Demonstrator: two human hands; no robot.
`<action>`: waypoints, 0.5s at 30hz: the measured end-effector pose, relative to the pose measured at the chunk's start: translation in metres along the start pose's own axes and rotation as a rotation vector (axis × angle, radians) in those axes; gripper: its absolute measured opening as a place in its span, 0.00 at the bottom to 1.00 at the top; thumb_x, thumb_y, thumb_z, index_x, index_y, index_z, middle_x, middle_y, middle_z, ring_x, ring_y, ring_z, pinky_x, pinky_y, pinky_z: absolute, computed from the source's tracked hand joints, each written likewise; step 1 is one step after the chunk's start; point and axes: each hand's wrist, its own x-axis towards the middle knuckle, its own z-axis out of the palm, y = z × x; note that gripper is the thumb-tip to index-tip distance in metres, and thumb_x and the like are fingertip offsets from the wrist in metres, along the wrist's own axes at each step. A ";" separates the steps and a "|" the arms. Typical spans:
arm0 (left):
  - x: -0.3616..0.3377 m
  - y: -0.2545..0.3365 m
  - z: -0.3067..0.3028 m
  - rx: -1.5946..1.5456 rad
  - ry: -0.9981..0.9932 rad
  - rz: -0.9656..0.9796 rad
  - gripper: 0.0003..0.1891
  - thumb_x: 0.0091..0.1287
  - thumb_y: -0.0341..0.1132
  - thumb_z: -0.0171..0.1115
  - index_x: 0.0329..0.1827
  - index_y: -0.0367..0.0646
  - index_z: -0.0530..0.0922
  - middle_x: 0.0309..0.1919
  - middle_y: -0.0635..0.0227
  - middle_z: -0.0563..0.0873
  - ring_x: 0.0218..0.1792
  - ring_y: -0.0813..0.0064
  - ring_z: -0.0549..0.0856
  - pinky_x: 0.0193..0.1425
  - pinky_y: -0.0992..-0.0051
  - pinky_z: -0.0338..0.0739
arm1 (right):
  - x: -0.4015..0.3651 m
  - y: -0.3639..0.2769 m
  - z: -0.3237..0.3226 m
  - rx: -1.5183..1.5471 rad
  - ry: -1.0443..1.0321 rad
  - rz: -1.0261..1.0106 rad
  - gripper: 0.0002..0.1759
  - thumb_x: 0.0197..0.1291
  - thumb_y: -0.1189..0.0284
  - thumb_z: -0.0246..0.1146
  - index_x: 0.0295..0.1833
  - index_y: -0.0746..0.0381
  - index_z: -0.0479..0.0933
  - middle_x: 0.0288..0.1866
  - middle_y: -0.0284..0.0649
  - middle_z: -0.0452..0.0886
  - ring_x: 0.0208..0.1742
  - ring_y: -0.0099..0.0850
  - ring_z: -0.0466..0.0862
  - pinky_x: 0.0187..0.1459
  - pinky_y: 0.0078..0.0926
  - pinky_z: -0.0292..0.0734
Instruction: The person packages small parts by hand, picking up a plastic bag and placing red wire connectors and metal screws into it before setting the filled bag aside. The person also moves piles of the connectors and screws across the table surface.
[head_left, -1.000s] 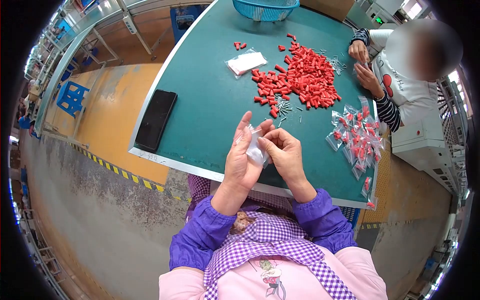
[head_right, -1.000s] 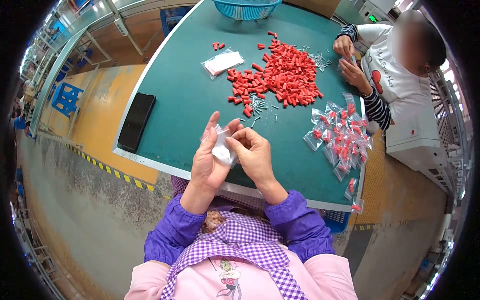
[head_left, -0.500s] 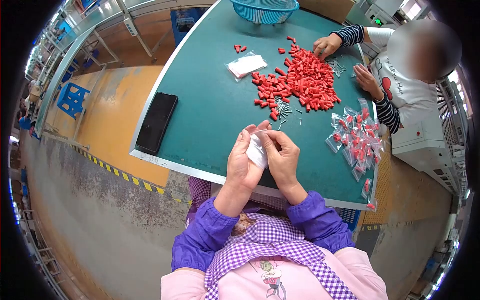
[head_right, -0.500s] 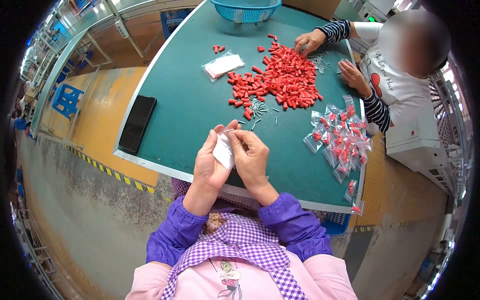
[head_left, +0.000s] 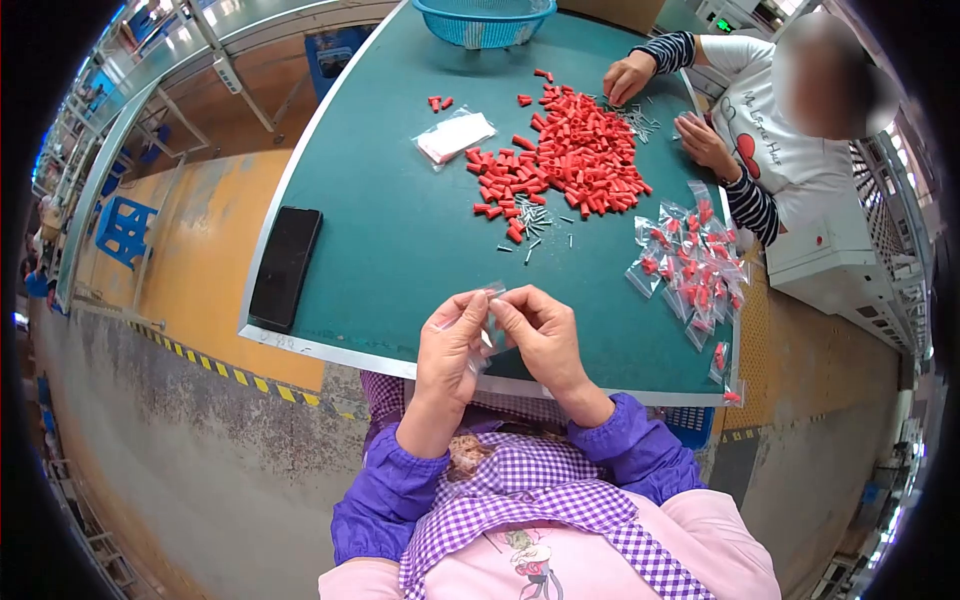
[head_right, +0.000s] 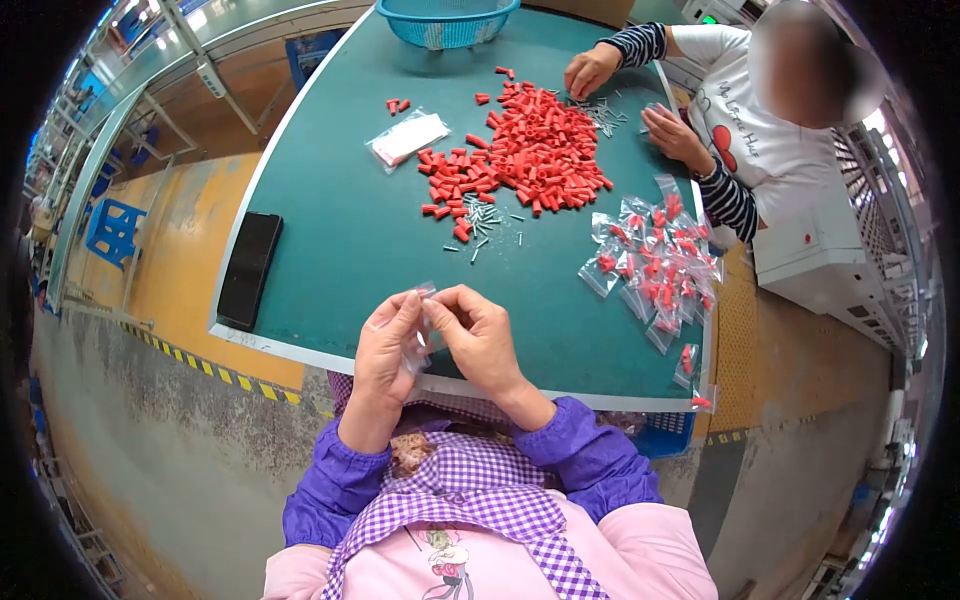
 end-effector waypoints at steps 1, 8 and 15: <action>0.001 -0.002 0.001 -0.042 0.012 0.001 0.10 0.65 0.34 0.63 0.44 0.40 0.79 0.31 0.75 0.81 0.24 0.87 0.74 0.24 0.83 0.69 | -0.001 0.000 -0.002 -0.012 -0.012 0.013 0.07 0.63 0.73 0.60 0.37 0.67 0.77 0.29 0.29 0.78 0.27 0.13 0.73 0.25 0.12 0.66; 0.000 0.004 0.004 -0.052 -0.110 -0.117 0.09 0.64 0.32 0.63 0.44 0.38 0.80 0.28 0.75 0.81 0.22 0.88 0.73 0.23 0.84 0.66 | 0.002 -0.003 -0.020 0.010 -0.120 0.114 0.08 0.63 0.72 0.61 0.39 0.66 0.78 0.29 0.28 0.78 0.28 0.13 0.73 0.26 0.13 0.67; -0.001 0.001 0.005 0.049 0.006 -0.015 0.07 0.62 0.31 0.65 0.39 0.37 0.81 0.26 0.75 0.80 0.20 0.88 0.70 0.23 0.85 0.65 | 0.054 -0.006 -0.058 -0.641 0.198 -0.234 0.07 0.56 0.74 0.64 0.37 0.67 0.80 0.28 0.41 0.80 0.26 0.25 0.78 0.29 0.24 0.72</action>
